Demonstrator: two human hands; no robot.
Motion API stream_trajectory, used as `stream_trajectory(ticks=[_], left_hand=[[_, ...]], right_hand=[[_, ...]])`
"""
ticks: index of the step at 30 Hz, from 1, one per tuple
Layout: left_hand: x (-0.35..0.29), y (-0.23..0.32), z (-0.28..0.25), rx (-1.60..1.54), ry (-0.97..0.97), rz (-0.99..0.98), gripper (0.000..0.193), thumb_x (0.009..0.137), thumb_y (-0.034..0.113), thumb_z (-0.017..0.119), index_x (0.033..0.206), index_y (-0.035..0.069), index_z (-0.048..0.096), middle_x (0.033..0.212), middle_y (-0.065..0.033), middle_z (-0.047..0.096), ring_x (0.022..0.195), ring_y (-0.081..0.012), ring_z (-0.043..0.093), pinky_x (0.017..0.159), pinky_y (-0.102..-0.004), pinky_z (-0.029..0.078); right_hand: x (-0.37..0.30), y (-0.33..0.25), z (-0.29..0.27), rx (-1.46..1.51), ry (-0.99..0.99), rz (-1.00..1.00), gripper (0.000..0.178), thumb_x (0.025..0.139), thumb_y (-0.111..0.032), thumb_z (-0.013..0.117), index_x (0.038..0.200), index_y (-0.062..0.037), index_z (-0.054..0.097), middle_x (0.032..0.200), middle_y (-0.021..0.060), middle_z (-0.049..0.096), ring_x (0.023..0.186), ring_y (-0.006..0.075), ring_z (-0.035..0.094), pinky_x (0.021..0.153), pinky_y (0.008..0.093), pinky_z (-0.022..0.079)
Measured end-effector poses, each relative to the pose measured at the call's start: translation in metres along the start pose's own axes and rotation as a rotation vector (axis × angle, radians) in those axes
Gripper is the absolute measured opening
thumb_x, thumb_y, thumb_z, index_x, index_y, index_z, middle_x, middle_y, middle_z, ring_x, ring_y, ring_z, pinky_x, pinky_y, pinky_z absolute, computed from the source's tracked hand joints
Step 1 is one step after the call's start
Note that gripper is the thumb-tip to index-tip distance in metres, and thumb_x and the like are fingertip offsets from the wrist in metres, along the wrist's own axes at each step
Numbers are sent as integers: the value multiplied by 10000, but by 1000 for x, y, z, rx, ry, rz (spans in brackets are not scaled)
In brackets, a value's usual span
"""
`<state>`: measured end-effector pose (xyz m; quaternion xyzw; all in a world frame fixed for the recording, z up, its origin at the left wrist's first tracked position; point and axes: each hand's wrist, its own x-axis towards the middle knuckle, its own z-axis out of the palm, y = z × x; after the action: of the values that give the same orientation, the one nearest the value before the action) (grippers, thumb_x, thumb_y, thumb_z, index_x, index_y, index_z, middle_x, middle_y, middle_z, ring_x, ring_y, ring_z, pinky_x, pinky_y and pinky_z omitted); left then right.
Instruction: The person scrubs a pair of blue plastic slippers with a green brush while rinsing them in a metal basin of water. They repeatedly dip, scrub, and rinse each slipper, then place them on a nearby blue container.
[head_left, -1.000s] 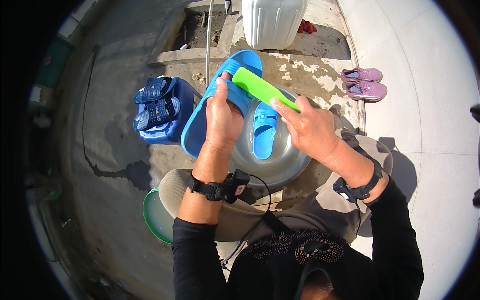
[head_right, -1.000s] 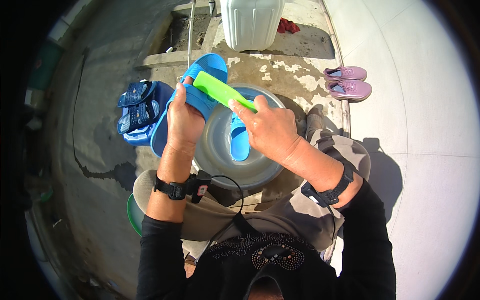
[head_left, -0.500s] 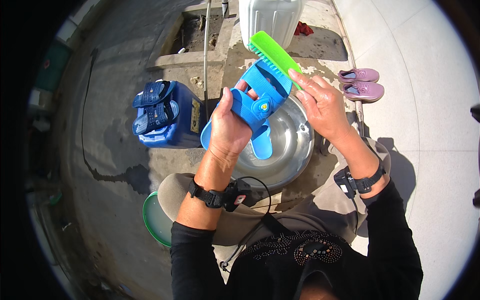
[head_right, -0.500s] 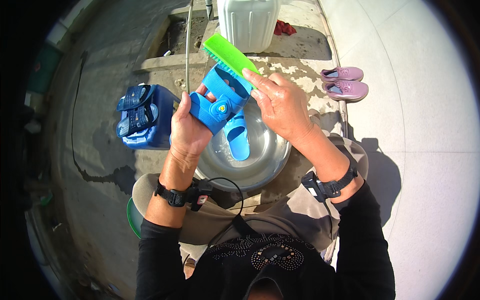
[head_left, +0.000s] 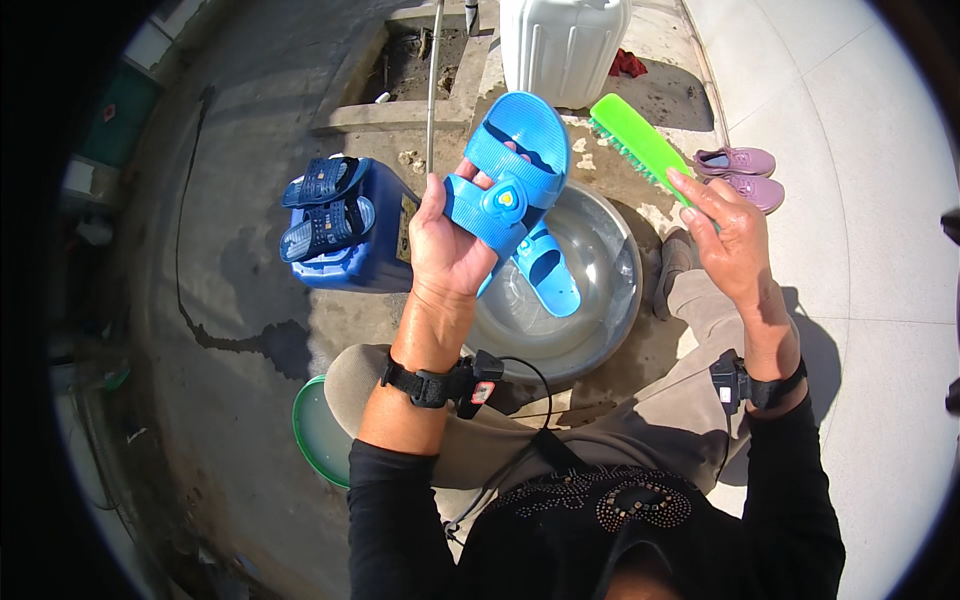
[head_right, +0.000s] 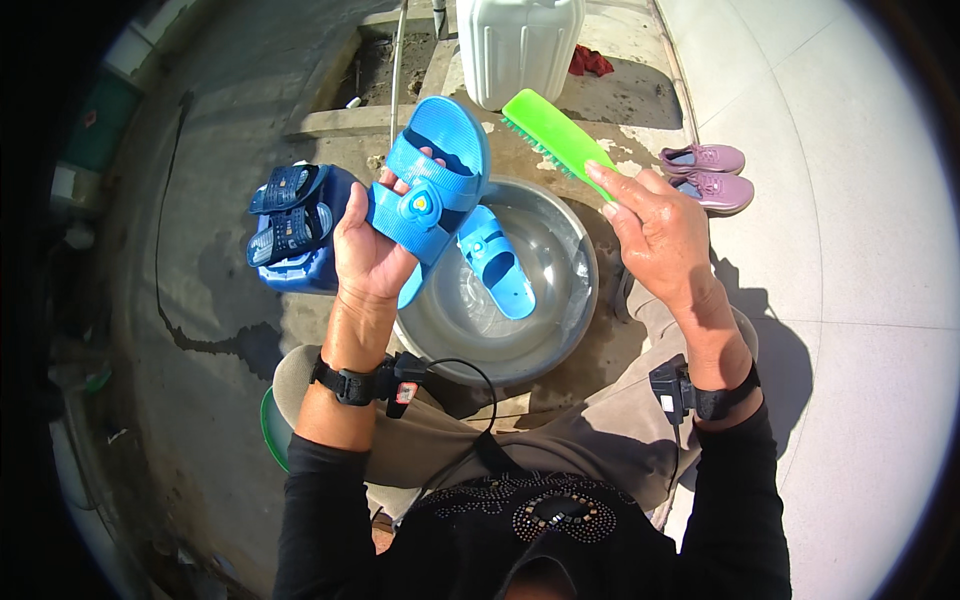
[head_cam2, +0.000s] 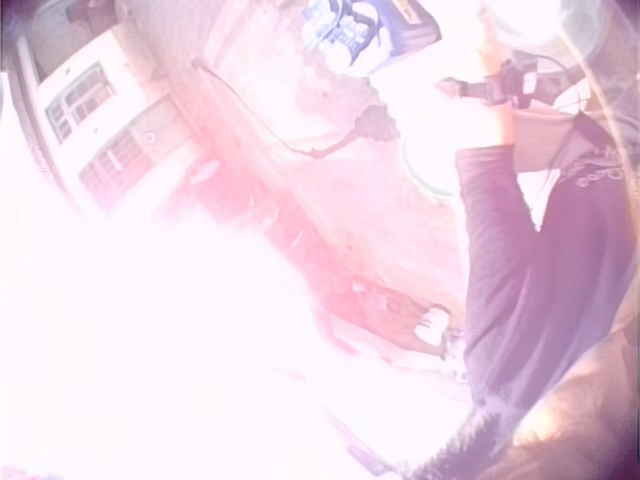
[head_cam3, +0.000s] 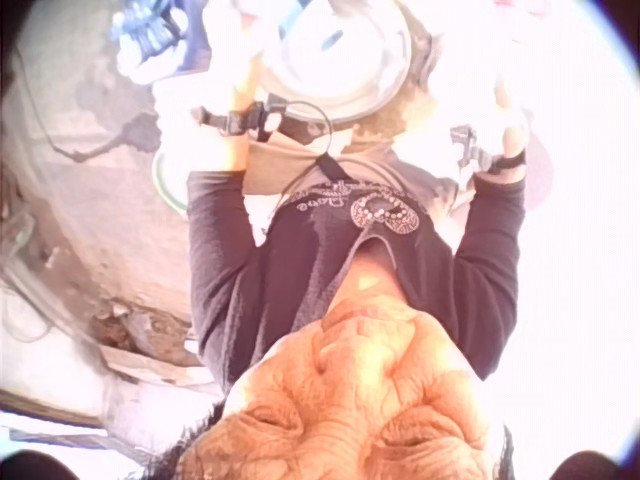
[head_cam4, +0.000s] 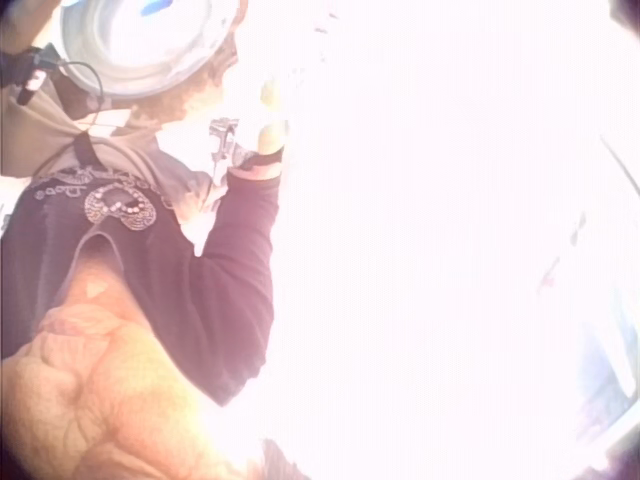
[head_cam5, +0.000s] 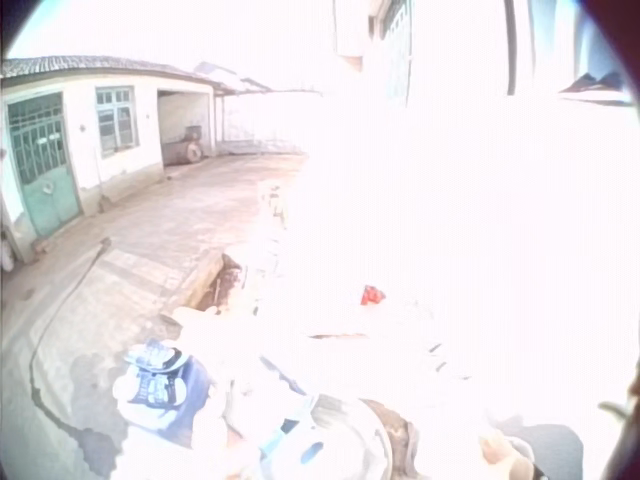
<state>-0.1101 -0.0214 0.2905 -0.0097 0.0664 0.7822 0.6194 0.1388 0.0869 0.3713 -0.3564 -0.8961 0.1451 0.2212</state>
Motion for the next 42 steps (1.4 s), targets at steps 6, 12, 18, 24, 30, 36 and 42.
stream_trajectory(ticks=[6, 12, 18, 24, 30, 36, 42], left_hand=[[-1, -10, 9, 133, 75, 33, 607, 997, 463, 321, 1377, -11, 309, 1205, -166, 520, 1174, -330, 490, 1087, -528, 318], [2, -7, -2, -113, -182, -85, 584, 1007, 446, 283, 1365, -13, 321, 1407, -233, 408, 1321, -403, 373, 1127, -568, 234], [4, -6, -5, -20, -1, -34, 642, 1005, 471, 251, 1407, -30, 273, 1437, -231, 375, 1327, -397, 366, 1126, -550, 248], [1, -5, -4, -18, 10, -55, 554, 998, 439, 367, 1310, -18, 390, 1223, -173, 521, 1108, -296, 531, 1025, -490, 396], [0, -15, -9, 170, 195, -23, 446, 981, 416, 459, 1180, 17, 476, 976, -89, 573, 938, -225, 566, 929, -416, 471], [-4, -18, -1, 78, 99, -119, 585, 1010, 422, 322, 1404, -11, 317, 1333, -175, 493, 1217, -325, 503, 1092, -520, 337], [-10, -22, 14, 284, -53, -39, 666, 980, 473, 373, 1421, -19, 285, 1388, -192, 451, 1267, -335, 467, 1098, -503, 335]], right_hand=[[-5, 5, 7, 228, -4, -152, 423, 822, 17, 602, 1235, -77, 616, 746, 76, 528, 622, 172, 480, 598, 269, 412], [-7, -4, 12, 243, -5, -171, 417, 824, 12, 605, 1233, -68, 614, 743, 76, 529, 612, 168, 484, 591, 272, 417], [2, 4, 11, 252, 205, -75, 403, 865, 31, 563, 1254, -62, 599, 783, 67, 547, 668, 123, 499, 640, 244, 437], [-7, -7, 26, -81, 16, -215, 455, 789, -51, 671, 1218, -195, 636, 752, 58, 526, 564, 214, 552, 501, 316, 439], [7, -2, 48, -368, 79, -191, 503, 774, -129, 691, 1245, -278, 594, 782, 32, 511, 581, 232, 578, 467, 372, 440], [19, 8, 40, 56, 251, -57, 427, 838, -27, 625, 1248, -147, 613, 865, 81, 616, 663, 174, 576, 616, 263, 469], [13, 9, 36, 302, 238, -192, 426, 822, 20, 623, 1227, -115, 628, 777, 95, 572, 645, 198, 520, 593, 292, 437]])
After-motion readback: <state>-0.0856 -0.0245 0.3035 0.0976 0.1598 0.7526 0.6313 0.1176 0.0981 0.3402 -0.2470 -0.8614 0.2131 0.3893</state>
